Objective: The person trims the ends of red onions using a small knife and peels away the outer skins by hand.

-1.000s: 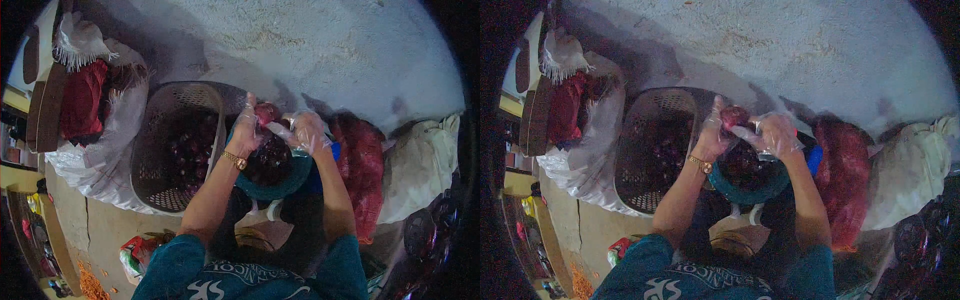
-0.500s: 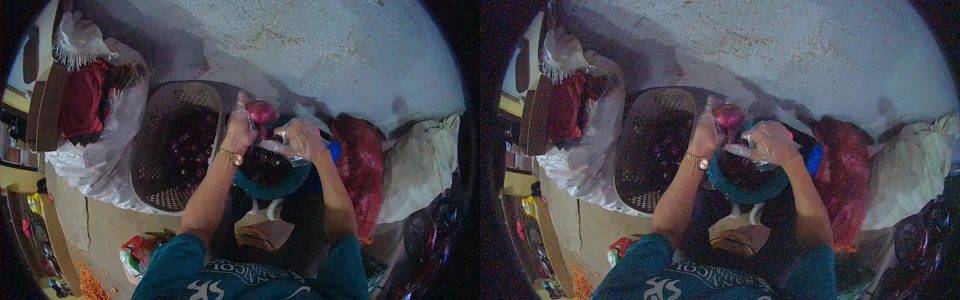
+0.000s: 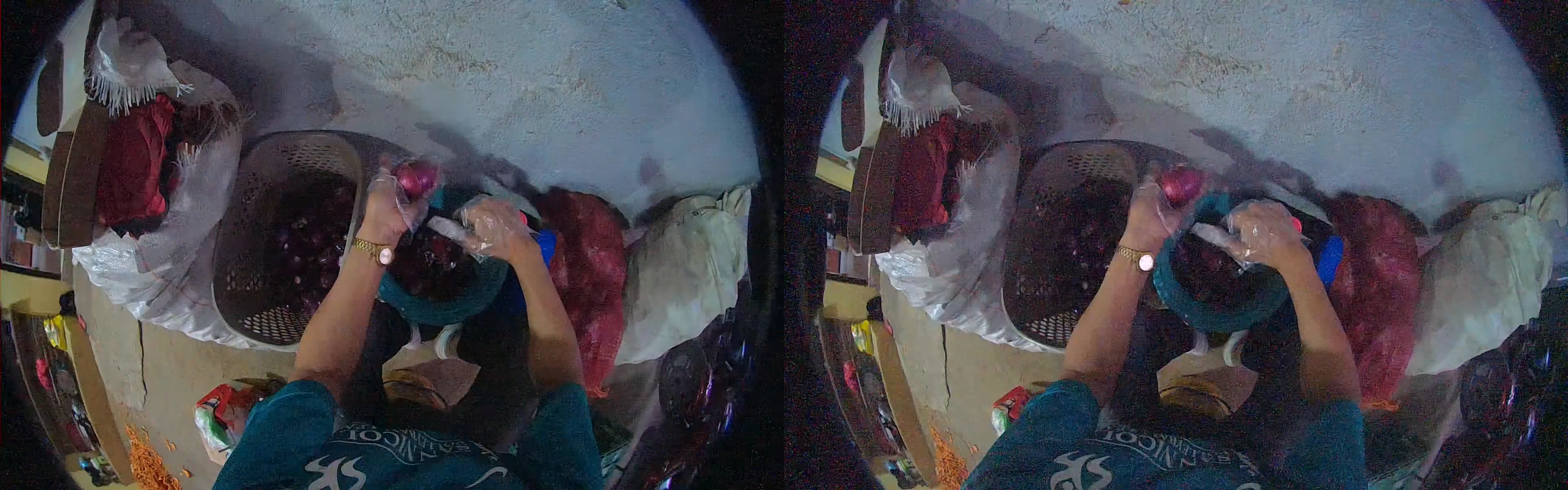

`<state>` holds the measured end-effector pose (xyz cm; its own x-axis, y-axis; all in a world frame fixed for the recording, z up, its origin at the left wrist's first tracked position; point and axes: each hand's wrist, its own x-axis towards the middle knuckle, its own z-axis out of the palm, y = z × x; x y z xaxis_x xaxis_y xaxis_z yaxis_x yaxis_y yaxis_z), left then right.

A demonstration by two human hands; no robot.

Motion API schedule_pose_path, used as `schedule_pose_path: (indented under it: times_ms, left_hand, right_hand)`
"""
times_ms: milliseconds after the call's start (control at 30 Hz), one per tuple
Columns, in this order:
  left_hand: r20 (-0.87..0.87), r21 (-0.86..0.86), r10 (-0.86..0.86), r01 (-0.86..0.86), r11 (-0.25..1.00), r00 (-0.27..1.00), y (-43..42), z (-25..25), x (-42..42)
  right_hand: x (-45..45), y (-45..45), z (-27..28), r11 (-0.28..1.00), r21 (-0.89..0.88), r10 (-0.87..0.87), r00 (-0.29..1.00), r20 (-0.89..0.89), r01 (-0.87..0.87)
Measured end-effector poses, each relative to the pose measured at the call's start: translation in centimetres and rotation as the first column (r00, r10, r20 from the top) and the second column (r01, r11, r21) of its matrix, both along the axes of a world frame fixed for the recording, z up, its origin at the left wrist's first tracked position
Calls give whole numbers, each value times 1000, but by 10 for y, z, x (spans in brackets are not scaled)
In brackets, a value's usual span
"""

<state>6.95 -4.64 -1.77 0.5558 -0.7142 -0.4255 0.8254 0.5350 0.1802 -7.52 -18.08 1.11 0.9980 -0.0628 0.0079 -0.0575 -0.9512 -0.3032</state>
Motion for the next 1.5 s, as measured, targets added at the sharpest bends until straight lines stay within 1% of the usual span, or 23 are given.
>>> schedule_pose_path:
  times_ms: [67, 100, 133, 167, 200, 233, 267, 333, 367, 433, 467, 533, 567, 633, 667, 733, 833, 933, 1033, 1267, 1367, 1433, 1500]
  left_hand:
    - [-7, 23, 56, -56, 998, 998, 1, -3, -1]
    - [566, 236, -52, -101, 967, 823, 6, -8, -4]
    - [894, 372, -270, -258, 892, 358, 8, -13, -5]
    - [894, 372, -269, -258, 892, 358, 7, -17, -1]
    - [585, 168, -27, -88, 982, 810, 3, -10, 3]
    - [24, -113, 70, -67, 991, 997, 2, -3, 5]
    - [24, -113, 70, -67, 991, 997, 2, 3, 3]
    - [32, -44, -24, 25, 999, 999, 1, 15, -4]
    - [32, -44, -23, 24, 999, 999, 0, 18, -6]
    - [156, 52, -62, 55, 997, 986, -4, 20, -9]
    - [155, 52, -62, 55, 997, 986, -4, 11, -6]
    - [86, -200, -211, 224, 954, 974, -3, 5, 1]
    - [86, -200, -211, 224, 954, 974, -4, 1, -2]
    - [145, 87, -90, 78, 993, 985, -4, 46, -25]
    - [145, 87, -91, 79, 993, 985, -6, 37, -24]
    - [282, 70, -130, 114, 991, 951, -8, 22, -21]
    - [323, 54, -212, 205, 977, 922, -5, 19, -19]
    - [342, 51, -225, 221, 974, 912, -4, 20, -17]
    - [329, 99, -178, 153, 983, 927, -5, 36, -27]
    - [343, 81, -199, 182, 980, 918, -8, 26, -22]
    - [329, 97, -191, 168, 981, 925, -8, 24, -21]
    - [319, 41, -191, 188, 981, 928, -7, 24, -19]
    - [316, 76, -176, 160, 984, 932, -9, 32, -25]
  right_hand:
    - [1, -3, -1, 1000, -21, 11, 999, 52, -10]
    - [2, 3, 15, 1000, 1, 2, 1000, -2, -2]
    - [2, 6, 24, 1000, 23, -5, 998, -56, 7]
    - [1, 3, 22, 1000, 23, -5, 998, -56, 6]
    - [-2, 0, 21, 1000, 21, -13, 1000, 18, 13]
    - [-4, -2, 20, 1000, 18, -21, 996, 92, 19]
    - [-4, -3, 21, 1000, 17, -20, 996, 92, 19]
    - [-2, -2, 33, 981, 165, -112, 990, 80, 98]
    - [-1, -2, 27, 982, 165, -111, 991, 80, 97]
    - [2, -2, 14, 989, 87, -148, 887, 438, 121]
    - [3, -3, 12, 989, 87, -148, 887, 438, 122]
    - [9, 2, 23, 972, 30, -227, 886, 405, 235]
    - [9, 1, 22, 971, 30, -227, 885, 406, 235]
    - [9, 0, 19, 963, 46, -260, 881, 396, 264]
    - [8, 0, 22, 963, 46, -261, 880, 396, 265]
    - [8, 4, 32, 963, 131, -266, 913, 308, 236]
    - [5, 3, 26, 966, 134, -258, 887, 383, 223]
    - [8, 4, 29, 957, 49, -287, 908, 304, 286]
    - [10, 0, 25, 970, 75, -244, 914, 324, 232]
    - [8, -3, 21, 958, 123, -284, 928, 240, 261]
    - [8, -4, 12, 964, 159, -256, 905, 338, 213]
    - [9, 2, 27, 968, 106, -249, 925, 287, 228]
    - [9, 6, 37, 964, 122, -261, 927, 268, 235]
